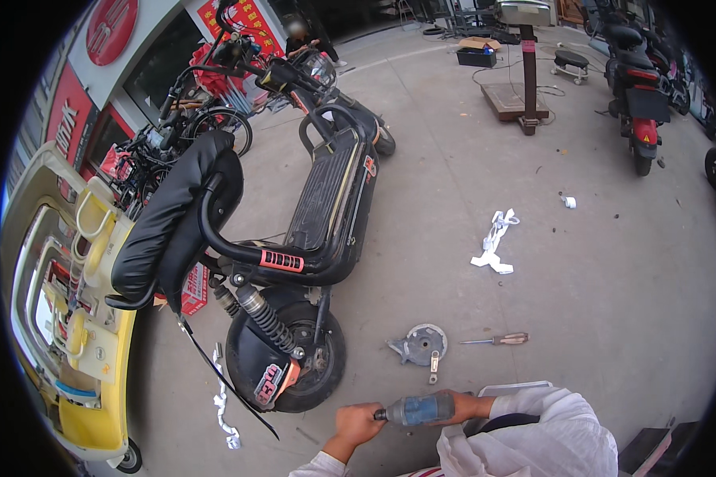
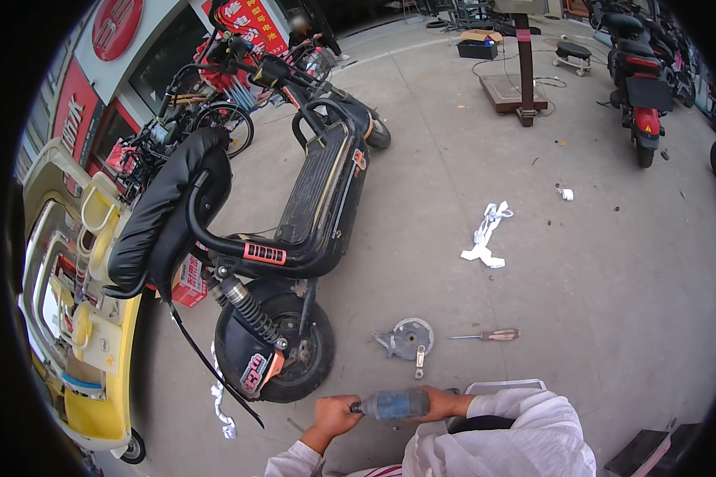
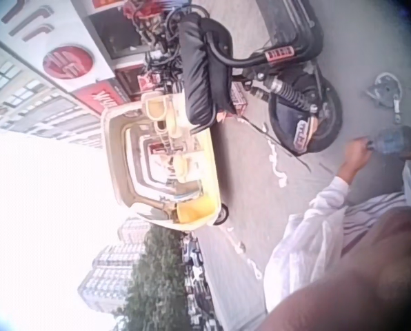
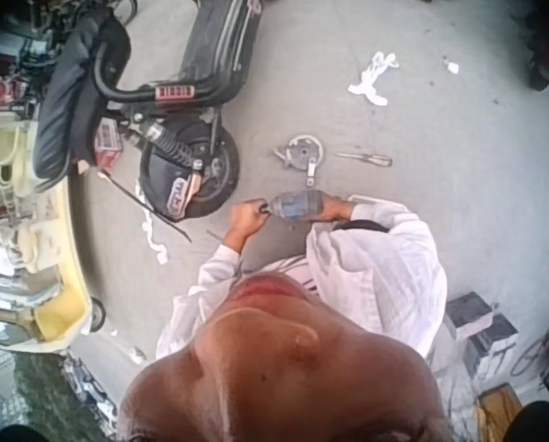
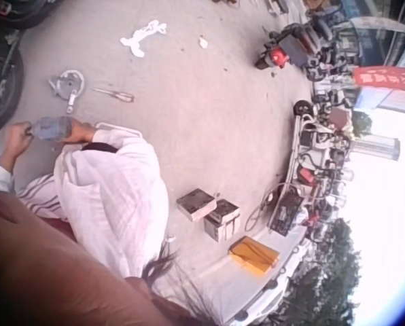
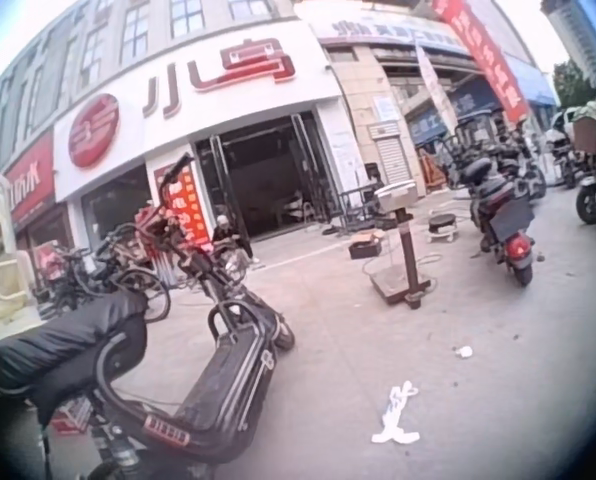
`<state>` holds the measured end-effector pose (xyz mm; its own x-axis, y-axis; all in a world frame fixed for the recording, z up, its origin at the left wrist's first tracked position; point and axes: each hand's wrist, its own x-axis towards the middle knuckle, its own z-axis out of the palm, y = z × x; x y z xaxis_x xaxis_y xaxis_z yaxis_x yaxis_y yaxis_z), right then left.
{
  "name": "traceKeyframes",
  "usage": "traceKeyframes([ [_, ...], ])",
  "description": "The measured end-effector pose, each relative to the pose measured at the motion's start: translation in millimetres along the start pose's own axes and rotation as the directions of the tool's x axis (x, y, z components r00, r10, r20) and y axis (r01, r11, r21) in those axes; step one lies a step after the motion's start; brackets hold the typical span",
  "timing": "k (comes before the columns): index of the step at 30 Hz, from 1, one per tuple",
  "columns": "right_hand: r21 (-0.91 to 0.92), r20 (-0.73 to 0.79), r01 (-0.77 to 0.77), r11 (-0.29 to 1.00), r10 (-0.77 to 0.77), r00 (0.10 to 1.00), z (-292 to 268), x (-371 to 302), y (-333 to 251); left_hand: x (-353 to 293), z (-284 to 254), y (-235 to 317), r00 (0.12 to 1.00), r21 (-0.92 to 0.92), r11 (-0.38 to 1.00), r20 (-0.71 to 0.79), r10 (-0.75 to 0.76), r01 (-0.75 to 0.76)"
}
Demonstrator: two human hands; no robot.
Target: The person removes the scooter seat, then works on the rear wheel hub area using a screwdriver and an impact driver to tighten bolts. They repeatedly switch between tools and adjust components near the rear shock absorber.
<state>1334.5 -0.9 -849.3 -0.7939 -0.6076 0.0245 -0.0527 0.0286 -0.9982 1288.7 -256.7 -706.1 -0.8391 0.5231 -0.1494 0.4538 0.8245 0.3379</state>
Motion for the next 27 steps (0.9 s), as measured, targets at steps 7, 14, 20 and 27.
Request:
traceKeyframes([
  [7, -0.052, -0.049, 0.086, 0.995, -0.089, 0.995, 7, 3, 23, -2, 11, -14, 0.996, 0.005, 1.000, 0.085, -0.006, 0.006],
  [14, 0.097, 0.005, 0.010, 0.995, -0.010, 1.000, -5, 0, 1, 12, 16, -14, 0.994, -0.045, 0.999, 0.107, 0.005, 0.000],
  [20, -0.109, -0.154, -0.089, 0.990, 0.072, 0.986, -7, 1, -28, 9, 25, -22, 0.994, -0.117, 0.992, 0.104, -0.037, 0.049],
  [27, 0.115, -0.011, -0.054, 0.992, 0.056, 0.998, -22, 15, -40, 21, 20, -20, 0.992, -0.044, 0.997, 0.113, -0.053, 0.058],
])
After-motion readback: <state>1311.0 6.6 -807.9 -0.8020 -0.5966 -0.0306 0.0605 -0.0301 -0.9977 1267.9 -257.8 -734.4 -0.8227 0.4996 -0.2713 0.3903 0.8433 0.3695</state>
